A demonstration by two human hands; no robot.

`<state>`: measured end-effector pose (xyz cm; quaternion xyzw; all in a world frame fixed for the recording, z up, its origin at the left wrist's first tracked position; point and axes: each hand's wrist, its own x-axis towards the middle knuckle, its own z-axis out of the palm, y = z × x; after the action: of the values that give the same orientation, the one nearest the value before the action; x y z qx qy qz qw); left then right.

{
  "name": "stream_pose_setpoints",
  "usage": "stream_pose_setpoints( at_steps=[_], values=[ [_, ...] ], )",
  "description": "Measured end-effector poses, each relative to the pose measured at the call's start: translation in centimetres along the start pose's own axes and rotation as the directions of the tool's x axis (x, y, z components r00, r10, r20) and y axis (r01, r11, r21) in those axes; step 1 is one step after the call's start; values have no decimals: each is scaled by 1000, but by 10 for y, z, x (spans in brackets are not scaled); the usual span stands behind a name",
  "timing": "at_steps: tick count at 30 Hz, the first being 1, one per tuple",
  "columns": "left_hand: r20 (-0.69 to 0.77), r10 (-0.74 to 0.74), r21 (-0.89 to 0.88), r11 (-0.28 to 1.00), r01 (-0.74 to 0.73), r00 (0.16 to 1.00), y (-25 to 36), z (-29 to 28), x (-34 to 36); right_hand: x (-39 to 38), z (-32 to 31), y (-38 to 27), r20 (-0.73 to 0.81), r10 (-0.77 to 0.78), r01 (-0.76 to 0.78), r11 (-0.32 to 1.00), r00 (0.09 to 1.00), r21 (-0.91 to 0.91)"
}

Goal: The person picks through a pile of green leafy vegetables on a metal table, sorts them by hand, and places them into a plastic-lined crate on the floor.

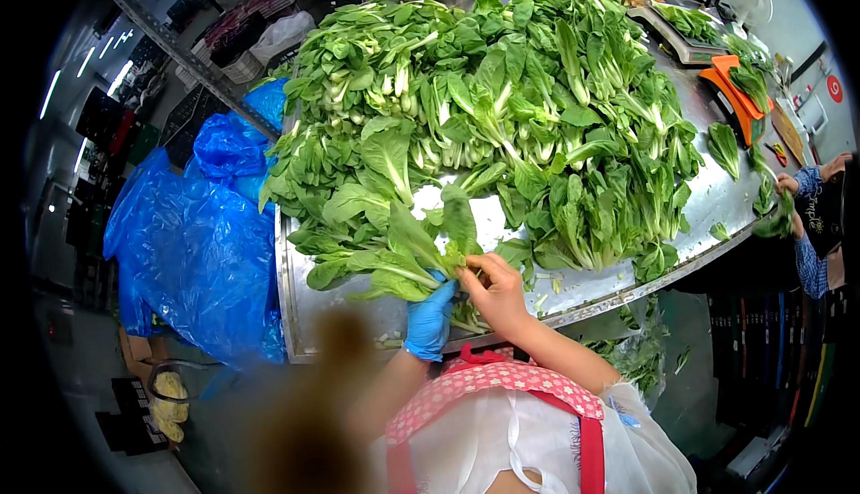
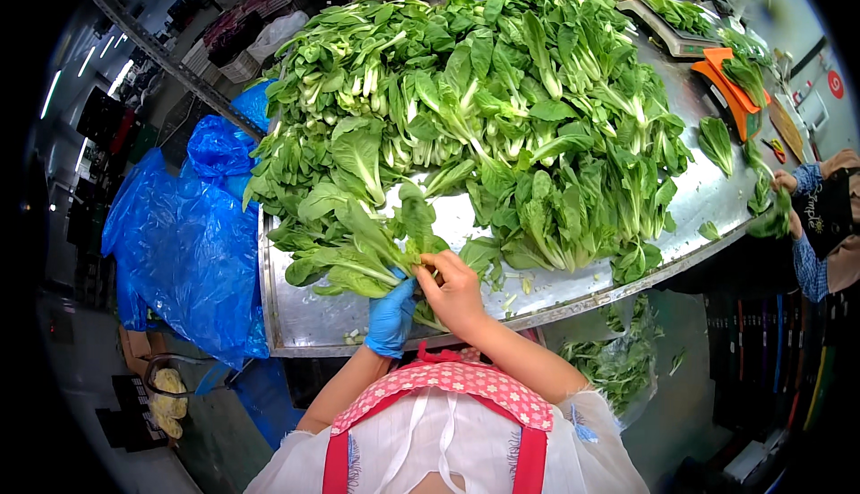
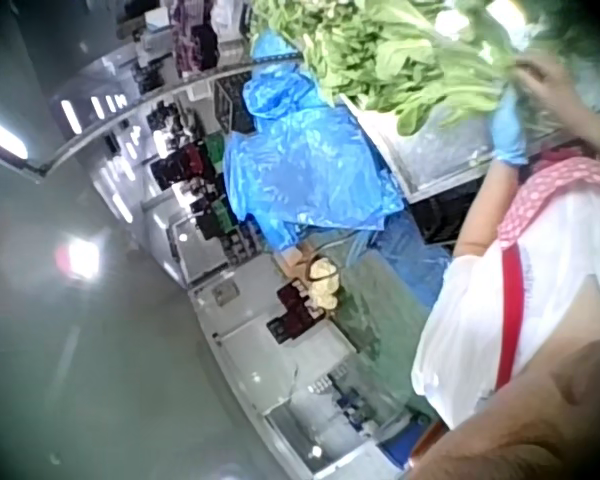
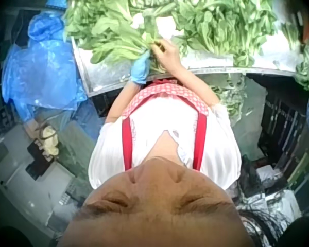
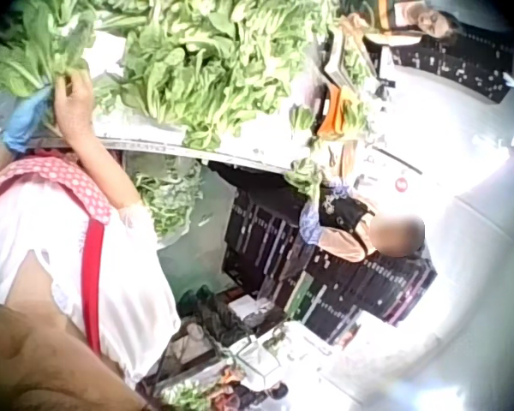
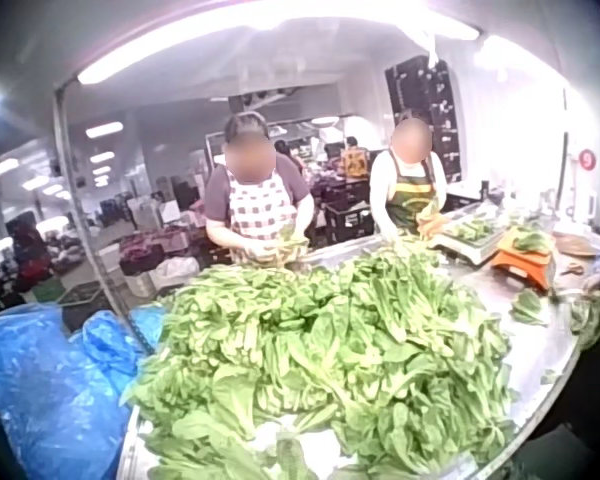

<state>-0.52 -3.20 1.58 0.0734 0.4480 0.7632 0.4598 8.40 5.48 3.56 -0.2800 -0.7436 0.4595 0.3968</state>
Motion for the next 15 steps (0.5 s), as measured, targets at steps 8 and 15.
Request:
stream_pose_setpoints(
  at_steps=[8,15],
  values=[
    [19,-223,-179,958,223,975,9,-2,9,-25,-5,4,253,-50,-75,884,966,462],
    [-51,-109,-163,982,100,993,33,3,22,-33,-35,0,498,-169,240,967,850,-82]
  ],
)
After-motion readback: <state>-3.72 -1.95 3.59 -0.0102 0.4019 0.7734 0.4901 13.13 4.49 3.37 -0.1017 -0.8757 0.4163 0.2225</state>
